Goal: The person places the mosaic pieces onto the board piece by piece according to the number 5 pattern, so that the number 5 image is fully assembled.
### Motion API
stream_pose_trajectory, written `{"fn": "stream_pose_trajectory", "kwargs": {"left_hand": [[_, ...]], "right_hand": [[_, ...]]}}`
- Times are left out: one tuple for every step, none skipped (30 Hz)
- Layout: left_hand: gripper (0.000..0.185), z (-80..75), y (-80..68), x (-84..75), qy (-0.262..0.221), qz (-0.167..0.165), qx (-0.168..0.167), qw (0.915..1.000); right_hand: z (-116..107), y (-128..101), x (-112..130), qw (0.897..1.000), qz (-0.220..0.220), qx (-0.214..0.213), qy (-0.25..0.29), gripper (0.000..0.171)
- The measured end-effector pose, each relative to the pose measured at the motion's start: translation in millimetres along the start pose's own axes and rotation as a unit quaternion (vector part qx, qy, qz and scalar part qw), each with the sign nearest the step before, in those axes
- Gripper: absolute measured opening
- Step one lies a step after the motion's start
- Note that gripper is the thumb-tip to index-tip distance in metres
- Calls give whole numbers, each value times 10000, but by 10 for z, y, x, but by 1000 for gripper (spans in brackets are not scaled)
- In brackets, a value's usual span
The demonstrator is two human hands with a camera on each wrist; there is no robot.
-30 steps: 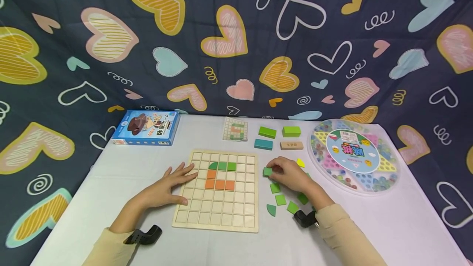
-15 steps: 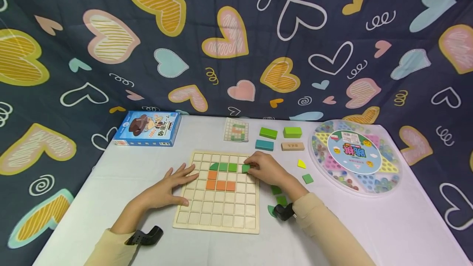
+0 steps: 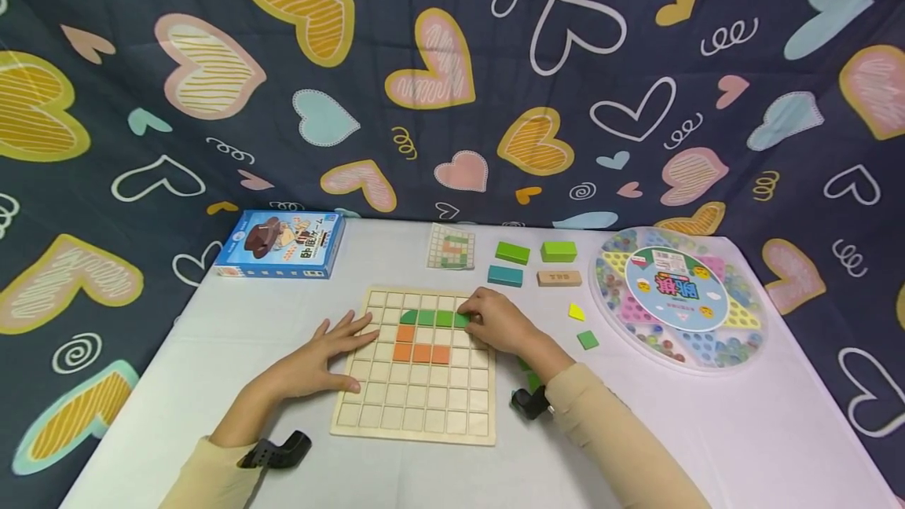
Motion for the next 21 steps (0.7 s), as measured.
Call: {"fn": "stream_pose_trajectory", "kwargs": {"left_hand": [[82,-2,-1,1,-4,-3,7,10000],[82,-2,-2,3,-1,-1,14,10000],[82,-3,-3,5,7,0,22,10000],[82,-4,-5,4,21,1,35,10000],[82,-7,-8,4,29,-1,42,10000],[82,-11,-12,3,23,-8,41,10000],[82,-8,-11,3,25,-16,39,10000],[82,-7,-11,1,21,-12,31,10000],[82,-7,-12,-2,16,-10,21,10000],[82,-7,-12,-3,22,-10,8,10000],[82,-7,-12,-4,24,-10,-1,10000],[82,-7,-12,-6,23,-8,-7,10000],[82,-6,-10,-6,32,-8,-3,10000],[82,-4,-9,-5,23,-12,5,10000],[82,-2,-8,-3,32,-13,8,10000],[82,0,-7,0,38,-12,12,10000],[82,3,-5,3,31,-12,12,10000],[82,5,-4,6,35,-16,11,10000],[82,6,-3,10,42,-19,6,10000],[82,8,-2,12,35,-10,-3,10000],[82,7,-2,11,42,8,-16,10000]], "right_hand": [[-4,-6,-5,10000,-1,-14,50,29],[-10,-16,-15,9999,8,-40,114,29],[-19,-32,-30,9998,29,-72,204,30],[-31,-51,-48,9995,57,-114,289,31],[-47,-78,-70,9991,100,-154,383,33],[-70,-109,-91,9986,153,-218,466,34],[-91,-153,-126,9979,200,-291,540,34],[-118,-203,-163,9971,269,-378,608,35],[-148,-258,-206,9961,343,-462,671,36],[-178,-316,-255,9951,397,-557,708,36],[-209,-381,-311,9942,464,-644,722,36],[-242,-447,-367,9931,537,-737,743,36],[-273,-516,-429,9920,598,-822,751,36],[-307,-584,-491,9907,671,-909,760,36],[-338,-651,-554,9896,736,-979,760,36],[-369,-716,-616,9883,816,-1045,754,36],[-400,-781,-673,9871,896,-1096,752,36],[-430,-839,-727,9859,963,-1142,756,36],[-457,-892,-779,9847,1032,-1186,748,35],[-482,-940,-826,9835,1111,-1223,742,35],[-502,-981,-869,9824,1182,-1248,735,34]]}}
Point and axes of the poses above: each hand's wrist, its own y-axis towards the middle knuckle, its own z-axis out of the palm, x = y × z, the point moved 4 cm from there along y, towards the middle knuckle, and after that the axes turned 10 degrees about x, right-handed, at the moved point
